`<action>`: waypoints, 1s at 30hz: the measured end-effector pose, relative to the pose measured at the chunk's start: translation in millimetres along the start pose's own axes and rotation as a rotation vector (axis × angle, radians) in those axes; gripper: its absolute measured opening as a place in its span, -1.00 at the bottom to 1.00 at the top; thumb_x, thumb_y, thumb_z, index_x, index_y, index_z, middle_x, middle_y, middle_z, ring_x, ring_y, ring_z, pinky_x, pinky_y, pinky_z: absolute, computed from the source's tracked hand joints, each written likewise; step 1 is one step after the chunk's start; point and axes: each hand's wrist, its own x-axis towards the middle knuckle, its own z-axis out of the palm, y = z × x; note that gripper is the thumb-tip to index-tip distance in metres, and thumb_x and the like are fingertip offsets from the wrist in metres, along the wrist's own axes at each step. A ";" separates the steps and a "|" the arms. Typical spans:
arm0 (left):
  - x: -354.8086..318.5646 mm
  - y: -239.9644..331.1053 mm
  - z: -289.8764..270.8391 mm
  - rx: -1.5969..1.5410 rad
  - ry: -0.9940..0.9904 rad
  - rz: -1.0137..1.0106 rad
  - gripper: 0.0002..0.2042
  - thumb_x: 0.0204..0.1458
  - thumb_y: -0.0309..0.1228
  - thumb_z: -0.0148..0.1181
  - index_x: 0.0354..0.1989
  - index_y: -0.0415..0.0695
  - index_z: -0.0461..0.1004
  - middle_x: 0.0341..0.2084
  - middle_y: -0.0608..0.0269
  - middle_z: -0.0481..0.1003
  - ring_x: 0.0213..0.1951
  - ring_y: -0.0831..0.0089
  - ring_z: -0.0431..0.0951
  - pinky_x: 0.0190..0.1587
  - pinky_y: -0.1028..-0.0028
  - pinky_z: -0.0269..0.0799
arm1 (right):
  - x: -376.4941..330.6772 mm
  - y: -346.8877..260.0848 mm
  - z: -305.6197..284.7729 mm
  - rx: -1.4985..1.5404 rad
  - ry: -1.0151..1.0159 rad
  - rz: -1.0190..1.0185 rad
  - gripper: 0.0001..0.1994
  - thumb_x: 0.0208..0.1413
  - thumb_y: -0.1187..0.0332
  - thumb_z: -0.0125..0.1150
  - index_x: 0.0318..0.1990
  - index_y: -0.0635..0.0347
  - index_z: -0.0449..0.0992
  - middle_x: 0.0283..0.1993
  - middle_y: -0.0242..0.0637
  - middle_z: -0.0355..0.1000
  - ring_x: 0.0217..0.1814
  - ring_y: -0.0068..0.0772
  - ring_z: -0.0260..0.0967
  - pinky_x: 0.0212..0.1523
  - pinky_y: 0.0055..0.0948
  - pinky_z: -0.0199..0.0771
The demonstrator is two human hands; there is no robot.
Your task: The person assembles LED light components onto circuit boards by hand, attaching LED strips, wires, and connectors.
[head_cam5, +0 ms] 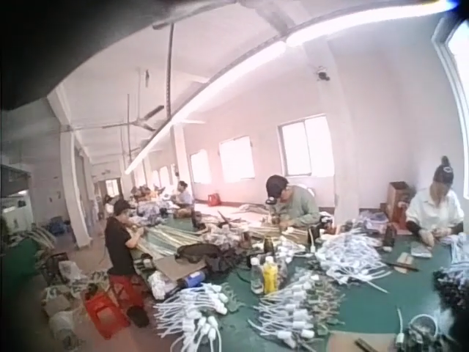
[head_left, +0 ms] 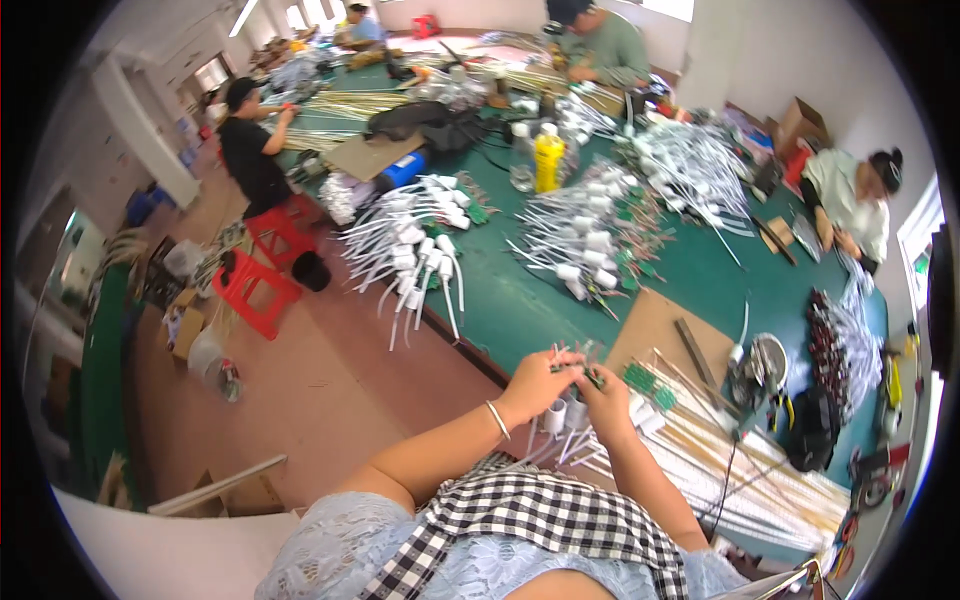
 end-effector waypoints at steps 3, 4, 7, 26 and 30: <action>1.2 -4.0 9.3 0.251 0.207 0.139 -0.73 -0.07 -0.36 0.18 -0.23 -0.27 0.51 -0.41 -0.03 0.52 -0.33 0.20 0.54 -0.25 0.39 0.40 | 6.4 3.7 3.2 -0.171 0.091 -0.009 -0.81 0.04 0.43 0.17 -0.21 0.33 0.47 -0.44 -0.41 0.42 -0.44 -0.67 0.23 -0.41 -0.62 0.26; 2.8 -1.2 9.2 0.361 0.274 0.218 -0.73 -0.08 -0.34 0.18 -0.24 -0.27 0.51 -0.42 -0.07 0.51 -0.32 0.16 0.54 -0.25 0.37 0.40 | 9.5 8.2 2.5 -0.069 0.070 0.017 -0.81 0.03 0.43 0.17 -0.19 0.31 0.46 -0.42 -0.38 0.42 -0.44 -0.62 0.27 -0.42 -0.60 0.29; 7.5 -3.4 -4.0 0.306 0.120 0.190 -0.73 -0.02 -0.35 0.17 -0.19 -0.27 0.49 -0.25 0.08 0.49 -0.19 0.31 0.49 -0.14 0.43 0.38 | 6.3 3.8 -2.8 0.320 -0.057 0.124 -0.77 0.02 0.47 0.16 -0.13 0.26 0.41 -0.38 -0.36 0.40 -0.42 -0.56 0.32 -0.41 -0.57 0.31; -5.5 0.8 -24.9 -0.236 -0.416 -0.080 -0.64 0.12 -0.46 0.01 0.10 -0.28 0.31 -0.02 0.23 0.41 -0.05 0.54 0.38 0.04 0.54 0.24 | -6.6 -19.9 -10.6 -0.136 -0.375 0.099 -0.82 0.06 0.33 0.15 -0.27 0.25 0.49 -0.53 -0.40 0.40 -0.52 -0.65 0.29 -0.51 -0.58 0.29; -10.9 -10.2 -7.6 -0.218 -0.170 -0.095 -0.68 0.13 -0.46 0.00 0.05 -0.30 0.36 -0.07 0.19 0.45 -0.07 0.54 0.40 0.03 0.55 0.25 | -5.1 -7.0 6.3 -0.227 -0.199 -0.040 -0.78 0.04 0.31 0.15 -0.21 0.23 0.49 -0.51 -0.26 0.45 -0.52 -0.52 0.35 -0.46 -0.47 0.34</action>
